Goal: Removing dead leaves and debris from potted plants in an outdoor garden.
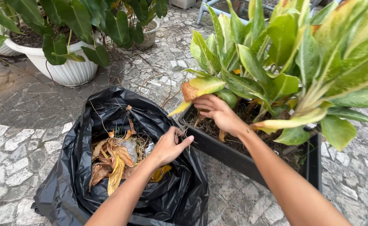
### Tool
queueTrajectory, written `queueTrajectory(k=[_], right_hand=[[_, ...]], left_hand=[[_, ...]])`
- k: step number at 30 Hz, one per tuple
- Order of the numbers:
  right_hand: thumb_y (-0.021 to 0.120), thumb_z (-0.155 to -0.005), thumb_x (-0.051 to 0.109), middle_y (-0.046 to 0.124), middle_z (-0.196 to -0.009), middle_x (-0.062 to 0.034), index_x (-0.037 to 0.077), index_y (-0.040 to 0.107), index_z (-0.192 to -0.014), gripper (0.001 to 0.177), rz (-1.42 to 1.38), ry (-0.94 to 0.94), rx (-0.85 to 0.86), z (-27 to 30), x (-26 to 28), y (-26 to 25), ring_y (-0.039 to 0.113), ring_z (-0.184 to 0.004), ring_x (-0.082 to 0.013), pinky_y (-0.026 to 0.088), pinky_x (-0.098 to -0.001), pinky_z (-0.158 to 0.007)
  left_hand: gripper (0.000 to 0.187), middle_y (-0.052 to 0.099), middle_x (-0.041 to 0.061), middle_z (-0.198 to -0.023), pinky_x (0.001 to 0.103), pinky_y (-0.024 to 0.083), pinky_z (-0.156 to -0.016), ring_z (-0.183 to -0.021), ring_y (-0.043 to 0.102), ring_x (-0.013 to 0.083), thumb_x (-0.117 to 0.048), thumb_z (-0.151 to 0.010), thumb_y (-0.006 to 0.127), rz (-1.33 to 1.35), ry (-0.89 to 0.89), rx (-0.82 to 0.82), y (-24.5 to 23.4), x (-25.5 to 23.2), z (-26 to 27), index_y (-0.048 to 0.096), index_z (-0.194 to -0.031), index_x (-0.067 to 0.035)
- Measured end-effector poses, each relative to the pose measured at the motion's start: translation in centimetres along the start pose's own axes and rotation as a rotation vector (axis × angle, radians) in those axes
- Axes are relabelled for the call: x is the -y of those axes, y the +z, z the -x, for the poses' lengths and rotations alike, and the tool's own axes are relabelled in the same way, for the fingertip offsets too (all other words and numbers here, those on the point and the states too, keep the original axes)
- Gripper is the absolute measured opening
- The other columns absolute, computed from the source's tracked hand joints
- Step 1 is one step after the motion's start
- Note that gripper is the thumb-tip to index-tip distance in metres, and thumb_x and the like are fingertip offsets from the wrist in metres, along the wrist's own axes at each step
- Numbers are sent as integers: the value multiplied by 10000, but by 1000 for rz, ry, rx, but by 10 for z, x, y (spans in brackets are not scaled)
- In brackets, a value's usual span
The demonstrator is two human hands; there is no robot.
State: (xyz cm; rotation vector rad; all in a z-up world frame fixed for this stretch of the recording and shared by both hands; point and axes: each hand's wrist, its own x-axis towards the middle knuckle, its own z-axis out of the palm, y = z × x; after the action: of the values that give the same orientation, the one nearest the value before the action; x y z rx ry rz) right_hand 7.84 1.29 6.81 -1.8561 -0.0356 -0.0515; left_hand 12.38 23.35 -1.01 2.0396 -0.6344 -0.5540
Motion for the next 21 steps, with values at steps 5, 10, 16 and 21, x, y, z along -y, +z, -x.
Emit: queueTrajectory(k=[5, 10, 16, 21], right_hand=[[351, -661, -206, 553, -1483, -212, -24, 493, -1417, 790, 251, -19, 165, -20, -47, -13, 466, -1457, -321, 361, -432, -1210], [538, -827, -114, 569, -1415, -193, 70, 483, -1450, 652, 915, 406, 279, -9, 25, 29, 618, -1291, -338, 582, -453, -1005], [753, -758, -43, 500, -1430, -201, 6, 575, -1289, 563, 1028, -68, 262, -42, -72, 3, 475, -1340, -397, 386, -455, -1137], [726, -920, 159, 747, -1128, -122, 74, 739, -1061, 165, 929, -144, 146, -52, -117, -3, 663, -1107, -300, 515, -440, -980]], left_hand=[[721, 615, 158, -1146, 450, 483, -947, -1105, 601, 320, -589, -853, 702, -120, 199, -308, -12, -21, -7, 546, -1286, -34], [809, 544, 214, -1281, 477, 423, -990, -1249, 472, 381, -425, -760, 805, -145, 358, -469, -11, -31, -50, 493, -1366, 10], [413, 715, 139, -1184, 458, 517, -985, -1090, 677, 337, -319, -792, 776, -159, 192, -196, -23, -47, -67, 741, -1146, -108], [255, 772, 147, -955, 443, 565, -854, -908, 749, 326, -227, -869, 685, 89, 63, -379, -24, -40, -76, 785, -1094, -159]])
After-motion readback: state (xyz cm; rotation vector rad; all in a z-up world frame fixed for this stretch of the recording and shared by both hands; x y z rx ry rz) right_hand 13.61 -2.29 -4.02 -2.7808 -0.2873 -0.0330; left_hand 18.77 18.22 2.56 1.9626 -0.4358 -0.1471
